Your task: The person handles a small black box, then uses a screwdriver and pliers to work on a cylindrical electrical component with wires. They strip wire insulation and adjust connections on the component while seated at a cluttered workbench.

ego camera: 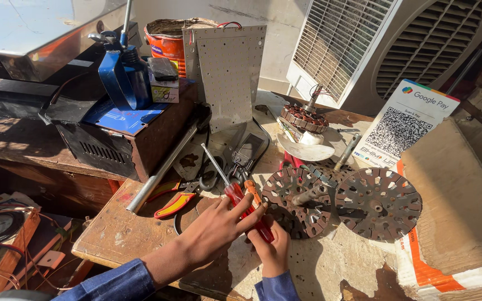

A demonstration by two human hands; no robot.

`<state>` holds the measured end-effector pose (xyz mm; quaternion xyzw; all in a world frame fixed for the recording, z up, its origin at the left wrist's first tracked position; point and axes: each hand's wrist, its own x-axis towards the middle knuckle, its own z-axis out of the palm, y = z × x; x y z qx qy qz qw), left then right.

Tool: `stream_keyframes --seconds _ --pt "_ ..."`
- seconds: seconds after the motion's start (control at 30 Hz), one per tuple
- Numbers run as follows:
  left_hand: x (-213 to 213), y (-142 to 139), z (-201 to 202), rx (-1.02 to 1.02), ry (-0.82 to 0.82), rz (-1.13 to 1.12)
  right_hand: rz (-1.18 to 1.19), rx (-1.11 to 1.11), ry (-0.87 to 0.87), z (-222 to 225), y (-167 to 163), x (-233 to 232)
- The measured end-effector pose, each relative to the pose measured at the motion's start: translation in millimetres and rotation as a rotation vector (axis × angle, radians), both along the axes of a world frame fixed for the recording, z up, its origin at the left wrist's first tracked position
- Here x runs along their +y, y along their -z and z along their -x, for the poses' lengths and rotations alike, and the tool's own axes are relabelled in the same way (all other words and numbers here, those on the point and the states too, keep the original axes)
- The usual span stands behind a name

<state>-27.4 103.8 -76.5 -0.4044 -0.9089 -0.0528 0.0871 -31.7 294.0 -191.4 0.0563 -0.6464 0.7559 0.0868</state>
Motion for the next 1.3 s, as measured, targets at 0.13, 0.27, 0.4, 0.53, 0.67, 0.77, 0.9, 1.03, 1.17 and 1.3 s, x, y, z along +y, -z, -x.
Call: stream_keyframes --seconds 0.13,0.27,0.4,0.53,0.67,0.77,0.9,1.03,1.17,1.3 --pt "14.5 8.9 -0.8 -0.05 -0.007 -0.266 0.05 0.011 0.07 -13.1 -0.4 3.8" --pt "22.2 20.5 -0.2 0.049 -0.007 -0.451 0.342 0.073 0.251 -12.1 0.5 2.0" --pt "20.4 29.5 3.0 0.177 0.02 -0.755 0.361 0.148 0.301 -23.2 -6.6 7.3" --pt "16.8 34.3 -0.1 0.042 0.005 -0.849 0.408 0.158 0.395 -23.2 -22.4 10.0" --pt "17.8 28.5 -4.3 0.069 -0.053 -0.801 0.411 0.15 0.358 -23.8 -34.0 7.3" --pt "13.3 24.4 -15.7 -0.008 -0.075 -0.876 0.344 0.152 0.315 -26.1 -40.3 2.7" --pt "-4.7 38.1 -36.7 -0.182 -0.129 -0.835 0.256 0.141 0.281 -21.5 -48.5 -7.0" --pt "-14.3 77.9 -43.9 -0.027 -0.142 -0.711 0.147 0.131 0.231 -6.9 -51.8 -15.5" --pt "-7.6 123.6 -28.4 -0.046 -0.336 -0.862 0.12 0.156 0.178 12.6 -42.6 -16.2" --pt "12.6 165.1 -4.7 0.176 -0.435 -1.085 0.116 0.155 0.088 35.0 -21.9 -6.1"
